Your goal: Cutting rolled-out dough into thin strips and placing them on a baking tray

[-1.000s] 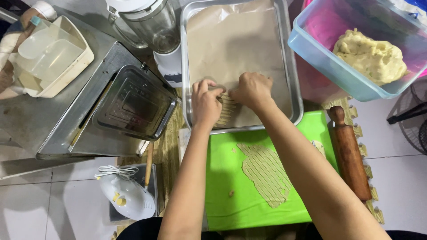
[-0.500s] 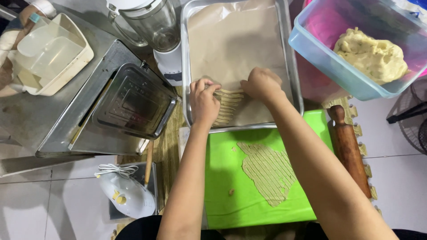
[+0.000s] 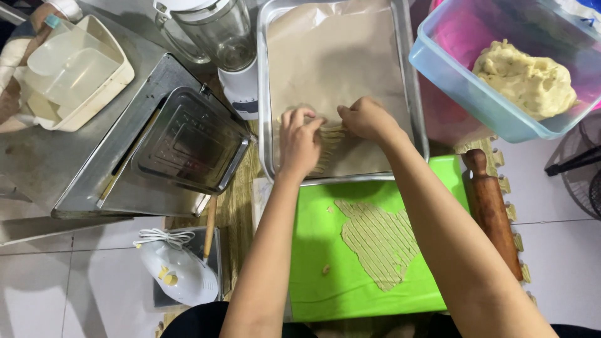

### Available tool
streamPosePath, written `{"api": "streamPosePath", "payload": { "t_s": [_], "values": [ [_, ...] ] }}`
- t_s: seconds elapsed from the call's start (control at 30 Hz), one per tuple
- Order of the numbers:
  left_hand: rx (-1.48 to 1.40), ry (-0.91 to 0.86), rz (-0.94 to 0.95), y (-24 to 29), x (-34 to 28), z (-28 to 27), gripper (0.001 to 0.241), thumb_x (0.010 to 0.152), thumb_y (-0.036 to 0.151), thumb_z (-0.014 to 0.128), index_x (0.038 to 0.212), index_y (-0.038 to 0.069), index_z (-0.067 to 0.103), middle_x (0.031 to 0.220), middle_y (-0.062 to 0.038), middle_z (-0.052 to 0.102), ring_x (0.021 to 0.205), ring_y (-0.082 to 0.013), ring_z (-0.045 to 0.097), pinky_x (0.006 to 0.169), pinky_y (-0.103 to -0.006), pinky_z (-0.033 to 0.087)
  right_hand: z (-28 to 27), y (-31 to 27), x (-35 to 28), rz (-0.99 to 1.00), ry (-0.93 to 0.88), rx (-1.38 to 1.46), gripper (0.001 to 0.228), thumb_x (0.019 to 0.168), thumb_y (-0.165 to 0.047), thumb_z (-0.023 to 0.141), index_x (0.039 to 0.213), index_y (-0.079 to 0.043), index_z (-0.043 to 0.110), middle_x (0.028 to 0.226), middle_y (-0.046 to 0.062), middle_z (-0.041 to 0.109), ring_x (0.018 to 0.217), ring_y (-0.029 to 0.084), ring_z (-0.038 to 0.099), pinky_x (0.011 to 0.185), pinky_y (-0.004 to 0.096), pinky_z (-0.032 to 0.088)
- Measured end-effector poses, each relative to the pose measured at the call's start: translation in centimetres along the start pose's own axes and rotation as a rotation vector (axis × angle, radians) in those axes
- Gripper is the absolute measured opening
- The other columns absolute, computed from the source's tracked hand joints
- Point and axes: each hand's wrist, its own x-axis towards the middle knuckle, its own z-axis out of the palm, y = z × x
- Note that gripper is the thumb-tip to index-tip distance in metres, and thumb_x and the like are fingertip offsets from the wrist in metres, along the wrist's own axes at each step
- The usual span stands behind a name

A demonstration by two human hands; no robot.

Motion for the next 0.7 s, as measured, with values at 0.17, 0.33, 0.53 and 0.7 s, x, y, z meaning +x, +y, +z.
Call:
{"api": "streamPosePath", "payload": {
  "t_s": [0.17, 0.33, 0.53, 0.7],
  "values": [
    [-0.004, -0.163, -0.053, 1.9, 0.1, -0.7, 0.019, 0.091, 0.009, 0.066, 0.107, 0.015, 0.074, 0.125, -0.005, 0.054, 0.13, -0.0304, 0.039, 0.106, -0.0488, 0.043, -0.4, -0.7, -1.1, 0.0, -0.028, 0.069, 0.055, 0.099, -0.054, 0.043, 0.09, -0.017, 0.083, 0.083, 0.013, 0.077, 0.103, 0.038, 0.072, 0.092, 0.049, 0.054],
    [-0.029, -0.186, -0.043, 1.1, -0.1, 0.5, 0.011, 0.097, 0.021, 0.064, 0.104, 0.019, 0.072, 0.124, -0.003, 0.049, 0.131, -0.0314, 0.037, 0.106, -0.053, 0.043, -0.3, -0.2, -1.2, 0.03, -0.058, 0.14, 0.057, 0.097, -0.057, 0.044, 0.09, -0.017, 0.082, 0.073, 0.008, 0.076, 0.097, 0.032, 0.074, 0.09, 0.046, 0.054],
    [-0.012, -0.147, -0.007, 1.3, 0.3, 0.7, 0.015, 0.093, 0.032, 0.069, 0.101, 0.02, 0.068, 0.122, -0.002, 0.048, 0.129, -0.0313, 0.038, 0.109, -0.0521, 0.04, 0.4, 1.1, -0.2, 0.049, -0.056, 0.228, 0.059, 0.098, -0.063, 0.044, 0.093, -0.018, 0.082, 0.067, 0.006, 0.073, 0.086, 0.026, 0.075, 0.083, 0.041, 0.055],
    [0.016, -0.144, -0.012, 1.1, 0.7, 1.6, 0.012, 0.094, 0.032, 0.07, 0.097, 0.021, 0.068, 0.119, 0.001, 0.048, 0.129, -0.0293, 0.037, 0.11, -0.0508, 0.038, 0.7, 2.1, 0.3, 0.047, -0.101, 0.461, 0.064, 0.1, -0.06, 0.047, 0.112, -0.005, 0.076, 0.062, 0.011, 0.067, 0.058, 0.021, 0.064, 0.047, 0.031, 0.047]
  ]
}}
